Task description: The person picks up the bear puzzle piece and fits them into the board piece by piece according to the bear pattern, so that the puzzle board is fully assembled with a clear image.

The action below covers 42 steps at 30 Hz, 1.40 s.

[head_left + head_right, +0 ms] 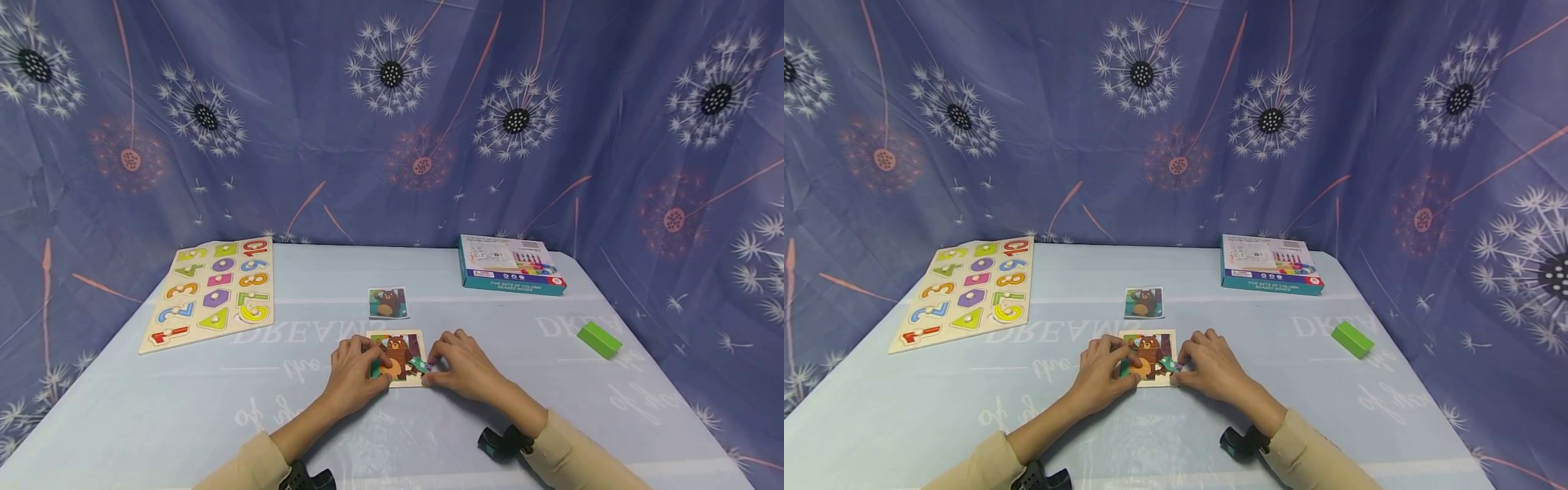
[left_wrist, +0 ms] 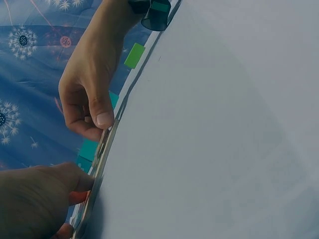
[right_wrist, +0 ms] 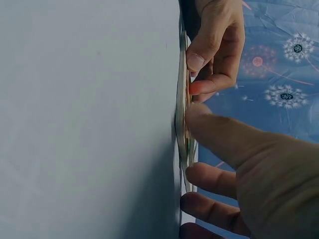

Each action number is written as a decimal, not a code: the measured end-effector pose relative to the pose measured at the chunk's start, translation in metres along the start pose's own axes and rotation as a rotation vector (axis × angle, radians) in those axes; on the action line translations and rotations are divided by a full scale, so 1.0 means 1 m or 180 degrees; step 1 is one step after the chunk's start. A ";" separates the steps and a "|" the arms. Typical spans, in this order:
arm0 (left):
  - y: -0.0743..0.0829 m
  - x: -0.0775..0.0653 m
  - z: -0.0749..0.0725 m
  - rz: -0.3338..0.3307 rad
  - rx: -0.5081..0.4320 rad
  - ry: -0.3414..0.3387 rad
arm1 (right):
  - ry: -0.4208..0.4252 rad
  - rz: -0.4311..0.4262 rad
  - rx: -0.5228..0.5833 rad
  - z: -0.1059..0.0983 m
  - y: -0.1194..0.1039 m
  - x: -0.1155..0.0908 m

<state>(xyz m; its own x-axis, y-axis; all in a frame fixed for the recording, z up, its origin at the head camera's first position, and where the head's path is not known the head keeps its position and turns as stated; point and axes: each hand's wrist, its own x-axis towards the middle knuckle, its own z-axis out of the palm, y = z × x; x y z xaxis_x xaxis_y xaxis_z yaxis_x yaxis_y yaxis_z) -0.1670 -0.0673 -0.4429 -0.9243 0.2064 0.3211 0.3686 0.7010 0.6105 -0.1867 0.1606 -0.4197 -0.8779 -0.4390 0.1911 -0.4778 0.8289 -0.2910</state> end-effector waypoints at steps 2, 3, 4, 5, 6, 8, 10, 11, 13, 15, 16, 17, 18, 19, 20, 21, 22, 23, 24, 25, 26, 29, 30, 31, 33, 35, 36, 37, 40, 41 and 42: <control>0.000 0.000 0.000 -0.0001 0.0001 -0.0005 | -0.0002 -0.0005 -0.0001 0.000 0.001 0.000; 0.000 0.000 0.000 -0.0002 -0.0002 -0.0007 | -0.0015 -0.0003 0.0011 0.000 0.001 0.000; 0.000 0.000 0.000 0.0000 -0.0002 -0.0009 | -0.0035 -0.0011 0.0038 0.000 0.001 0.000; 0.000 0.000 0.000 -0.0002 0.0002 -0.0014 | -0.0059 -0.0020 0.0068 0.000 0.001 0.000; 0.000 0.000 0.001 -0.0001 0.0003 -0.0016 | -0.0091 -0.0031 0.0104 0.000 0.002 0.000; 0.000 0.000 0.001 0.0000 0.0001 -0.0019 | -0.0170 -0.0058 0.0191 -0.001 0.003 0.000; 0.000 0.000 0.001 0.0001 -0.0001 -0.0022 | -0.0266 -0.0096 0.0269 -0.002 0.004 0.000; 0.000 0.001 0.001 -0.0002 -0.0005 -0.0025 | -0.0314 -0.0114 0.0295 -0.003 0.005 0.000; 0.000 0.001 0.001 -0.0004 -0.0013 -0.0030 | -0.0411 -0.0142 0.0347 -0.004 0.006 0.001; 0.000 0.001 0.000 -0.0011 -0.0014 -0.0041 | -0.0496 -0.0162 0.0383 -0.005 0.007 0.002; 0.000 0.001 0.000 -0.0013 -0.0014 -0.0046 | -0.0534 -0.0171 0.0398 -0.006 0.008 0.002; 0.000 0.001 0.000 -0.0017 -0.0011 -0.0052 | -0.0566 -0.0181 0.0416 -0.006 0.009 0.003; 0.000 0.000 0.000 -0.0020 -0.0008 -0.0055 | -0.0592 -0.0199 0.0423 -0.007 0.010 0.003; 0.000 0.000 0.000 -0.0024 -0.0004 -0.0059 | -0.0613 -0.0221 0.0431 -0.007 0.011 0.004; 0.000 0.000 0.000 -0.0025 -0.0002 -0.0060 | -0.0628 -0.0245 0.0427 -0.008 0.011 0.004; 0.000 0.000 0.000 -0.0027 -0.0002 -0.0062 | -0.0638 -0.0272 0.0423 -0.008 0.012 0.005; 0.000 0.000 0.000 -0.0028 -0.0003 -0.0061 | -0.0642 -0.0304 0.0419 -0.008 0.012 0.005; 0.000 0.000 0.000 -0.0029 -0.0004 -0.0060 | -0.0646 -0.0328 0.0415 -0.009 0.012 0.005; 0.000 0.000 0.000 -0.0032 -0.0008 -0.0063 | -0.0646 -0.0347 0.0409 -0.009 0.012 0.006; 0.000 0.000 0.000 -0.0035 -0.0012 -0.0066 | -0.0648 -0.0360 0.0410 -0.009 0.012 0.006; 0.000 0.000 0.000 -0.0039 -0.0018 -0.0070 | -0.0651 -0.0365 0.0411 -0.009 0.012 0.006; 0.000 0.000 0.000 -0.0056 -0.0031 -0.0085 | -0.0642 -0.0360 0.0417 -0.008 0.012 0.006; 0.000 0.000 0.000 -0.0061 -0.0035 -0.0089 | -0.0635 -0.0350 0.0420 -0.008 0.012 0.006; 0.000 0.000 0.000 -0.0061 -0.0038 -0.0089 | -0.0626 -0.0337 0.0428 -0.007 0.012 0.006; 0.000 0.000 0.000 -0.0062 -0.0040 -0.0090 | -0.0598 -0.0306 0.0445 -0.006 0.012 0.006; 0.000 0.000 0.000 -0.0058 -0.0041 -0.0085 | -0.0556 -0.0273 0.0456 -0.005 0.011 0.006; 0.000 0.000 0.000 -0.0055 -0.0039 -0.0082 | -0.0530 -0.0262 0.0459 -0.005 0.011 0.005; 0.000 0.000 0.000 -0.0053 -0.0037 -0.0080 | -0.0507 -0.0256 0.0453 -0.004 0.011 0.005; 0.000 0.000 0.000 -0.0049 -0.0034 -0.0072 | -0.0447 -0.0245 0.0422 -0.003 0.011 0.005; -0.001 0.000 0.000 -0.0045 -0.0032 -0.0068 | -0.0438 -0.0241 0.0411 -0.003 0.011 0.005; -0.001 0.000 0.000 -0.0041 -0.0029 -0.0064 | -0.0439 -0.0236 0.0411 -0.003 0.011 0.005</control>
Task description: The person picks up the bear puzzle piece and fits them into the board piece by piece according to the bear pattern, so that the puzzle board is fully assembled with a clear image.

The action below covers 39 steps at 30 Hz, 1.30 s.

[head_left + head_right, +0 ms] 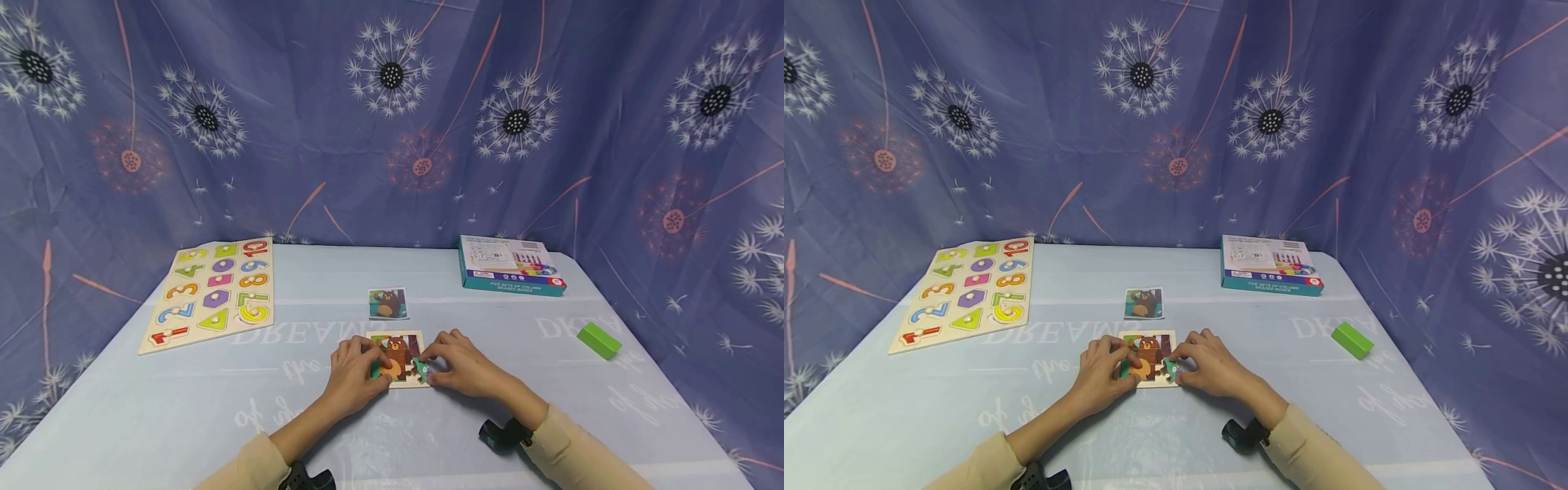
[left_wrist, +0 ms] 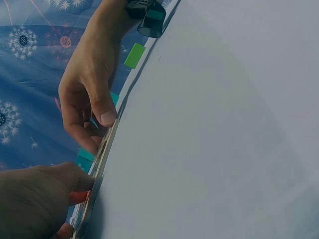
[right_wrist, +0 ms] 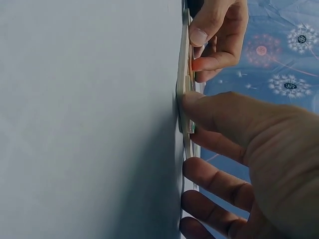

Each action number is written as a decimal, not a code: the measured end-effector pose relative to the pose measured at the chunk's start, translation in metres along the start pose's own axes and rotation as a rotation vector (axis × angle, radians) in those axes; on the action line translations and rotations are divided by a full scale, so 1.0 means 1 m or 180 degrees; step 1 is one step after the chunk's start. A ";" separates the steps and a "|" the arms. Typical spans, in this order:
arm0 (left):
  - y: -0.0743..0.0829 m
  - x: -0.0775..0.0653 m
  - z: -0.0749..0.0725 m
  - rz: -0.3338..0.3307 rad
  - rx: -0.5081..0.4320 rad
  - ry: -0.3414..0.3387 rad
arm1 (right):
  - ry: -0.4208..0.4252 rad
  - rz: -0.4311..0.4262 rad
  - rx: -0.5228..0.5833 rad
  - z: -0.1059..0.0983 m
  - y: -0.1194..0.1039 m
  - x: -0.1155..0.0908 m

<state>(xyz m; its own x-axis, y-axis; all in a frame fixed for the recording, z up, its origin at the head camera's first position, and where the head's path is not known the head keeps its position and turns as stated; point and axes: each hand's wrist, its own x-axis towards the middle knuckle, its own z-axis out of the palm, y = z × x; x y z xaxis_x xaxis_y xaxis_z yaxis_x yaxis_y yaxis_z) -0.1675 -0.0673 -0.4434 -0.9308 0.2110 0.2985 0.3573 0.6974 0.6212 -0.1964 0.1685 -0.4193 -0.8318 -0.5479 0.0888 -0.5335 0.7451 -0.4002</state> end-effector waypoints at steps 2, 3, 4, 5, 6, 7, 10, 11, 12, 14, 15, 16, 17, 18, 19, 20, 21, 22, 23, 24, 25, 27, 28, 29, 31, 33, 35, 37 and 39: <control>0.000 0.000 0.000 0.0003 0.0000 0.0004 | -0.0012 0.0022 0.0015 0.000 0.000 0.000; 0.000 0.000 0.000 0.0007 0.0004 0.0008 | -0.0022 0.0038 0.0028 0.000 0.000 0.000; 0.000 0.000 0.000 0.0009 0.0004 0.0009 | -0.0029 0.0055 0.0040 -0.001 -0.001 0.000; 0.000 0.000 0.000 0.0009 0.0002 0.0008 | -0.0033 0.0071 0.0052 -0.001 -0.001 0.000; 0.000 0.000 0.000 0.0007 0.0000 0.0006 | -0.0021 0.0072 0.0055 -0.001 -0.002 0.000; 0.000 0.000 0.000 0.0005 -0.0004 0.0004 | -0.0003 0.0080 0.0042 0.000 -0.002 0.000; 0.001 0.000 0.000 0.0006 -0.0012 0.0005 | 0.0089 0.0075 -0.0021 0.001 -0.003 0.001; 0.001 0.000 0.000 0.0007 -0.0013 0.0006 | 0.0124 0.0067 -0.0051 0.002 -0.004 0.001; 0.000 0.000 0.000 0.0009 -0.0009 0.0010 | 0.0154 0.0061 -0.0080 0.003 -0.004 0.001; 0.000 0.000 0.000 0.0012 -0.0011 0.0014 | 0.0189 0.0061 -0.0108 0.004 -0.005 0.001; 0.000 0.000 0.000 0.0012 -0.0012 0.0015 | 0.0201 0.0058 -0.0116 0.005 -0.005 0.001; 0.000 0.000 0.000 0.0011 -0.0019 0.0014 | 0.0210 0.0057 -0.0120 0.005 -0.005 0.001; 0.001 0.000 0.000 0.0011 -0.0022 0.0013 | 0.0221 0.0054 -0.0129 0.006 -0.005 0.001; 0.001 0.000 0.000 0.0011 -0.0027 0.0010 | 0.0228 0.0052 -0.0128 0.006 -0.005 0.001; 0.001 0.000 0.000 0.0010 -0.0033 0.0005 | 0.0236 0.0052 -0.0122 0.006 -0.004 0.000; 0.001 0.000 0.000 0.0008 -0.0034 -0.0001 | 0.0245 0.0053 -0.0119 0.006 -0.004 0.000; 0.001 0.000 0.000 0.0008 -0.0034 -0.0007 | 0.0257 0.0048 -0.0115 0.006 -0.003 -0.001; 0.001 0.000 0.000 0.0007 -0.0039 -0.0011 | 0.0267 0.0042 -0.0112 0.006 -0.003 -0.001; 0.001 0.001 0.000 0.0002 -0.0038 -0.0013 | 0.0274 0.0034 -0.0106 0.006 -0.003 -0.001; 0.001 0.001 0.000 -0.0001 -0.0039 -0.0012 | 0.0278 0.0026 -0.0095 0.006 -0.002 -0.001; 0.001 0.001 0.000 -0.0004 -0.0037 -0.0011 | 0.0280 0.0022 -0.0093 0.006 -0.002 -0.002; 0.001 0.001 -0.001 -0.0007 -0.0041 -0.0003 | 0.0277 0.0004 -0.0074 0.006 -0.002 -0.001; 0.001 0.001 -0.001 -0.0007 -0.0039 0.0004 | 0.0268 0.0002 -0.0064 0.006 -0.002 -0.001; 0.001 0.001 -0.001 -0.0006 -0.0035 0.0008 | 0.0261 0.0004 -0.0049 0.006 -0.002 -0.001; 0.001 0.001 -0.001 0.0000 -0.0028 0.0014 | 0.0242 0.0019 -0.0028 0.007 -0.003 0.000; 0.001 0.000 -0.001 0.0004 -0.0021 0.0021 | 0.0237 0.0021 -0.0009 0.007 -0.004 0.000; 0.001 0.000 -0.001 0.0007 -0.0021 0.0018 | 0.0251 0.0028 -0.0014 0.008 -0.004 0.000; 0.002 0.000 -0.001 0.0008 -0.0025 0.0016 | 0.0262 0.0030 -0.0031 0.009 -0.005 0.000; 0.002 0.000 -0.001 0.0006 -0.0032 0.0009 | 0.0267 0.0033 -0.0033 0.009 -0.006 0.000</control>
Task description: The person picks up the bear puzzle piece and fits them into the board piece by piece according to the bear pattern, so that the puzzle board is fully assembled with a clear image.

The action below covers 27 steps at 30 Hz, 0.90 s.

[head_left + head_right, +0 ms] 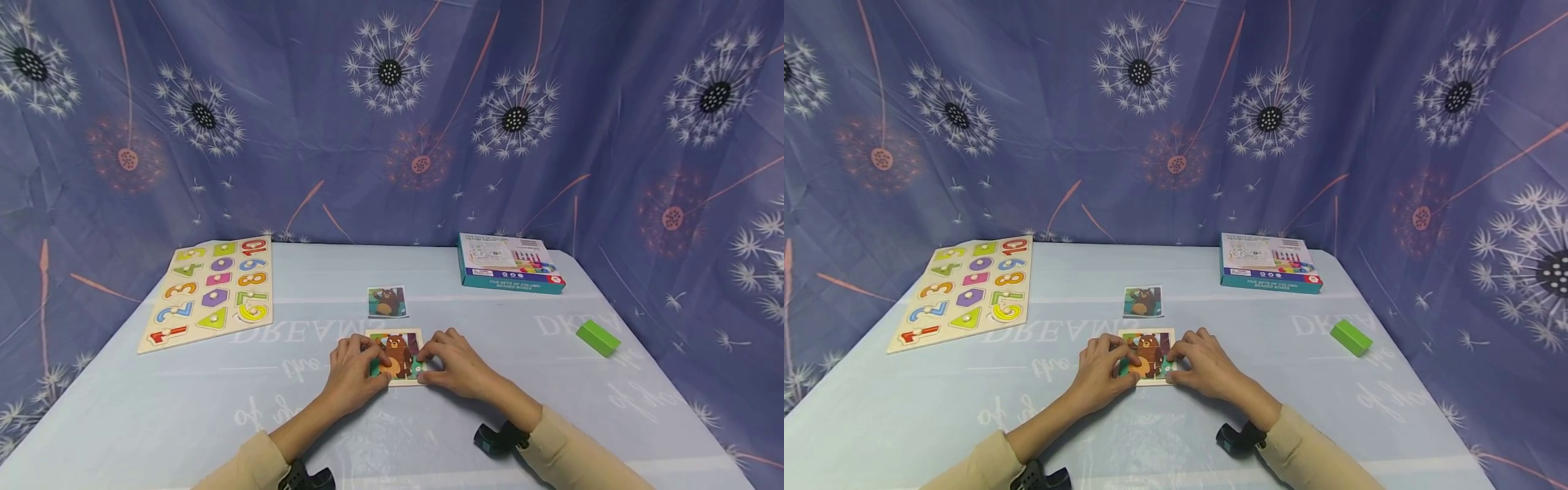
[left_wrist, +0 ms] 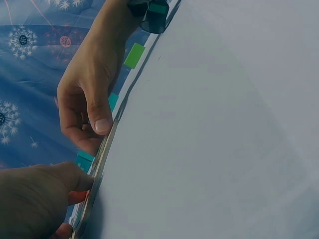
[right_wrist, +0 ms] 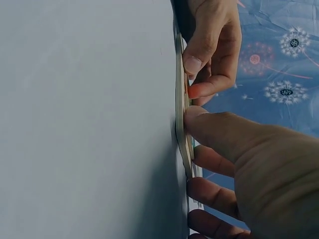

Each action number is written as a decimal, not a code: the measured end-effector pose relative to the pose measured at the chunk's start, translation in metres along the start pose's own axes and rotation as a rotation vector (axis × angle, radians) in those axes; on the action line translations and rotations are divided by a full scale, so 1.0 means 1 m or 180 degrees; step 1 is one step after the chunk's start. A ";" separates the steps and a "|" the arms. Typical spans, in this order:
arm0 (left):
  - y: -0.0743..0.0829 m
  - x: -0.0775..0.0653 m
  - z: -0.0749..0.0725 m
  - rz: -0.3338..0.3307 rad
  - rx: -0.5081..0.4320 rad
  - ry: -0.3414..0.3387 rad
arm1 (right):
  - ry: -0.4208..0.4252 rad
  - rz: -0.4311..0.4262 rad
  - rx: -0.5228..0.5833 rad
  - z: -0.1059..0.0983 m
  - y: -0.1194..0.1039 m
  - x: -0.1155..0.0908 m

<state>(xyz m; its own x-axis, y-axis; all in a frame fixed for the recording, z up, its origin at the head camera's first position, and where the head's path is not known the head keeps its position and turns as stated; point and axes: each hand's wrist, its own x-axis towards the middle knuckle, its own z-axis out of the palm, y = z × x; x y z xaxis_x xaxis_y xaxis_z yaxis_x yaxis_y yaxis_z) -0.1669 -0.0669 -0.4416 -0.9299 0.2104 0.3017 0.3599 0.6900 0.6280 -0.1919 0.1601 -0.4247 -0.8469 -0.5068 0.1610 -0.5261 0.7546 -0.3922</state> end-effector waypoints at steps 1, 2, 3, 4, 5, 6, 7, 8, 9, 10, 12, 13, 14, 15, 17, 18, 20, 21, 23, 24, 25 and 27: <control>0.000 0.000 0.000 -0.0001 0.0001 -0.0005 | 0.0000 0.0003 -0.0004 0.000 0.000 0.000; 0.000 0.000 0.000 -0.0001 0.0000 -0.0008 | 0.0001 0.0006 -0.0010 0.000 -0.001 0.000; 0.000 0.000 0.000 -0.0001 -0.0001 -0.0013 | -0.0001 0.0007 -0.0011 0.000 -0.001 -0.001; 0.000 0.000 0.000 0.0001 0.0003 -0.0017 | 0.0002 0.0006 -0.0008 0.000 -0.001 -0.001; 0.000 0.000 0.000 0.0003 0.0003 -0.0022 | 0.0007 0.0005 -0.0006 0.000 -0.001 -0.001; 0.000 0.000 0.001 0.0006 0.0002 -0.0023 | 0.0010 0.0002 -0.0009 -0.001 -0.001 -0.001; 0.000 0.000 0.001 0.0010 0.0004 -0.0019 | 0.0014 0.0000 -0.0011 -0.001 -0.001 -0.002; 0.000 0.000 0.000 0.0013 0.0001 -0.0016 | 0.0019 -0.0006 -0.0015 -0.001 -0.001 -0.002; 0.000 0.000 0.000 0.0015 0.0000 -0.0012 | 0.0021 -0.0014 -0.0012 -0.001 -0.001 -0.002; 0.000 0.000 0.000 0.0015 -0.0003 -0.0008 | 0.0025 -0.0017 -0.0009 -0.001 -0.001 -0.001; 0.000 0.000 0.000 0.0010 -0.0002 -0.0004 | 0.0028 -0.0026 -0.0017 -0.001 -0.001 -0.001; 0.000 0.000 0.000 0.0006 0.0000 -0.0006 | 0.0031 -0.0025 -0.0024 0.000 -0.001 0.000; 0.001 0.000 0.000 0.0003 0.0004 -0.0006 | 0.0033 -0.0024 -0.0024 0.000 -0.001 0.000; 0.001 0.001 -0.001 0.0004 0.0007 -0.0007 | 0.0036 -0.0022 -0.0025 0.000 -0.002 0.000; 0.002 0.001 -0.001 0.0011 0.0012 -0.0009 | 0.0039 -0.0013 -0.0036 0.000 -0.002 0.000; 0.002 0.001 -0.001 0.0023 0.0013 -0.0013 | 0.0041 -0.0010 -0.0043 0.001 -0.002 0.000; 0.004 0.002 -0.001 0.0064 0.0006 -0.0019 | 0.0050 -0.0014 -0.0052 0.001 -0.002 0.000; 0.005 0.003 -0.001 0.0086 -0.0003 -0.0027 | 0.0056 -0.0023 -0.0061 0.001 -0.003 0.000; 0.007 0.004 0.000 0.0138 -0.0010 -0.0037 | 0.0071 -0.0040 -0.0083 0.001 -0.003 0.000; 0.008 0.004 0.001 0.0171 -0.0005 -0.0039 | 0.0076 -0.0046 -0.0091 0.001 -0.003 0.000; 0.009 0.005 0.002 0.0200 -0.0004 -0.0039 | 0.0082 -0.0051 -0.0096 0.001 -0.003 0.000; 0.011 0.006 0.005 0.0250 0.0012 -0.0026 | 0.0096 -0.0058 -0.0104 0.002 -0.003 0.000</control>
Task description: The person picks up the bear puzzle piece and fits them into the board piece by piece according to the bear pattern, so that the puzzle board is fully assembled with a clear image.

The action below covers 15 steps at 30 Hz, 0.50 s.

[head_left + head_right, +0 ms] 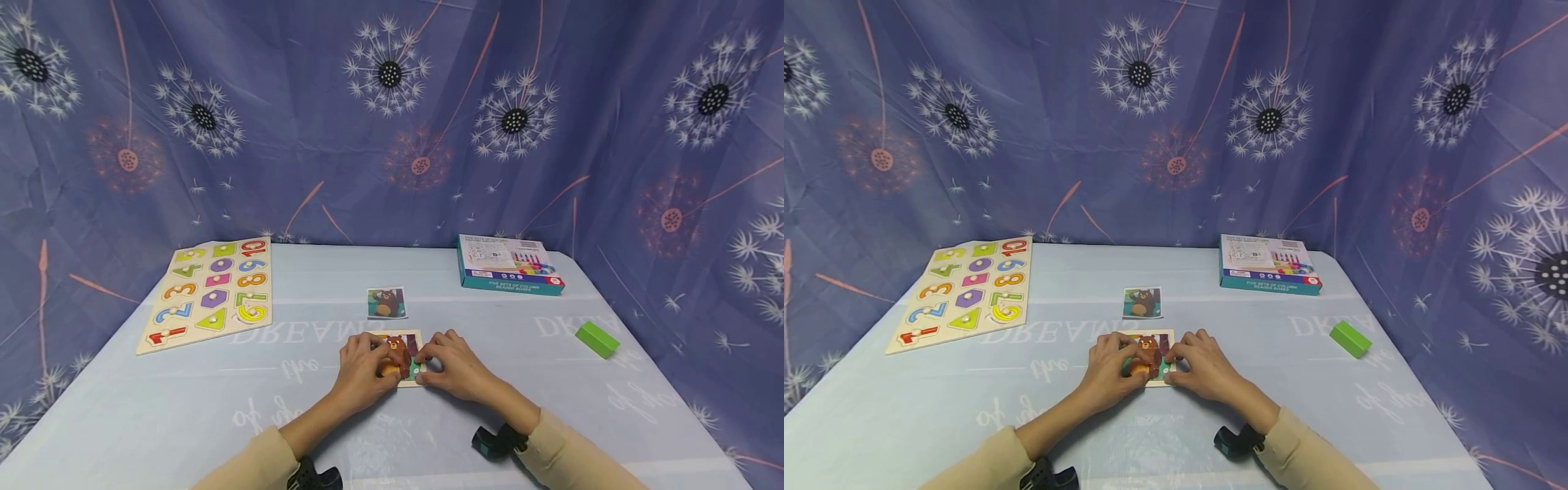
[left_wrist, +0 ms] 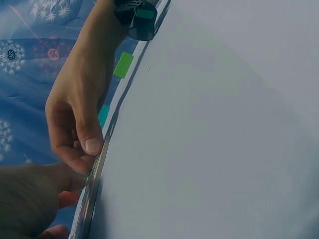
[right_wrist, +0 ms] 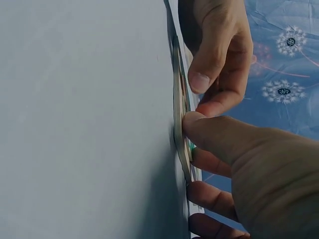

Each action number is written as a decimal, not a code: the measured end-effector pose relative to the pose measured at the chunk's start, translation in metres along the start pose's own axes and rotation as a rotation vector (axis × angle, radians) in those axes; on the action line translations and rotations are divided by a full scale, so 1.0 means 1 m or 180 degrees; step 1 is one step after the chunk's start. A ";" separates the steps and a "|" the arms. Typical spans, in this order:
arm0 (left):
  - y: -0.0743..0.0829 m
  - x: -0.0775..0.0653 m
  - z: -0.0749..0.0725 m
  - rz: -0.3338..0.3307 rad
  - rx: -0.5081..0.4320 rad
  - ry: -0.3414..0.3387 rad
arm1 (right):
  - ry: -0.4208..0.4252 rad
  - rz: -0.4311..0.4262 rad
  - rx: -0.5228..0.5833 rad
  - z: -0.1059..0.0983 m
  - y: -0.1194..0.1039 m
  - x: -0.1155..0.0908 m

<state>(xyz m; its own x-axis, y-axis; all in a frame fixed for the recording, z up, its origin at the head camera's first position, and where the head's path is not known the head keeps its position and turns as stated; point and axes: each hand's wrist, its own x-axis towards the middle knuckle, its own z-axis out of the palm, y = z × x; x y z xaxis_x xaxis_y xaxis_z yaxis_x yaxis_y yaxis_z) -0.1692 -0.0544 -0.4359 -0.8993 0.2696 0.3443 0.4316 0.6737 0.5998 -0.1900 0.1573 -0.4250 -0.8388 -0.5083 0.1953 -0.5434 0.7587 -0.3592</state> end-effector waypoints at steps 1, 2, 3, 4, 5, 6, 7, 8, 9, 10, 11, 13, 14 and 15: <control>0.001 0.001 0.002 0.0021 0.0014 0.0006 | 0.0009 -0.0001 -0.0004 0.000 0.000 0.000; 0.002 0.002 0.003 0.0034 0.0031 0.0005 | 0.0014 -0.0002 -0.0002 0.000 0.000 0.000; 0.002 0.002 0.004 0.0039 0.0041 0.0003 | 0.0018 -0.0004 -0.0002 0.000 0.000 0.000; 0.003 0.003 0.005 0.0036 0.0035 -0.0001 | 0.0023 -0.0008 -0.0005 0.000 0.000 0.000; 0.004 0.003 0.006 0.0032 0.0034 -0.0006 | 0.0029 -0.0010 -0.0004 0.000 0.000 -0.001; 0.004 0.003 0.007 0.0025 0.0032 -0.0011 | 0.0032 -0.0012 -0.0004 0.001 0.000 -0.001; 0.004 0.004 0.008 0.0019 0.0025 -0.0015 | 0.0034 -0.0009 -0.0005 0.001 0.000 -0.001; 0.004 0.004 0.009 0.0018 0.0020 -0.0016 | 0.0035 -0.0003 -0.0002 0.001 0.000 -0.001; 0.004 0.004 0.010 0.0023 0.0014 -0.0010 | 0.0036 0.0002 0.0004 0.001 0.000 -0.001; 0.004 0.004 0.010 0.0029 0.0010 -0.0007 | 0.0038 0.0008 0.0008 0.001 0.000 -0.001; 0.004 0.004 0.011 0.0038 0.0017 0.0000 | 0.0040 0.0013 0.0019 0.001 0.000 -0.001; 0.004 0.004 0.012 0.0050 0.0019 0.0011 | 0.0041 0.0021 0.0037 0.001 0.001 -0.001; 0.004 0.004 0.013 0.0053 0.0022 0.0013 | 0.0041 0.0023 0.0046 0.001 0.001 -0.001; 0.004 0.004 0.013 0.0051 0.0021 0.0013 | 0.0040 0.0026 0.0055 0.001 0.001 -0.001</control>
<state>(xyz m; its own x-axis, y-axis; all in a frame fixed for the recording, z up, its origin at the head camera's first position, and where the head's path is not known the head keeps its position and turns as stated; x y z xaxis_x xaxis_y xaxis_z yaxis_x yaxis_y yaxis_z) -0.1716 -0.0412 -0.4414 -0.8920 0.2777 0.3568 0.4456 0.6739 0.5894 -0.1893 0.1583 -0.4263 -0.8437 -0.4968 0.2035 -0.5358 0.7557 -0.3766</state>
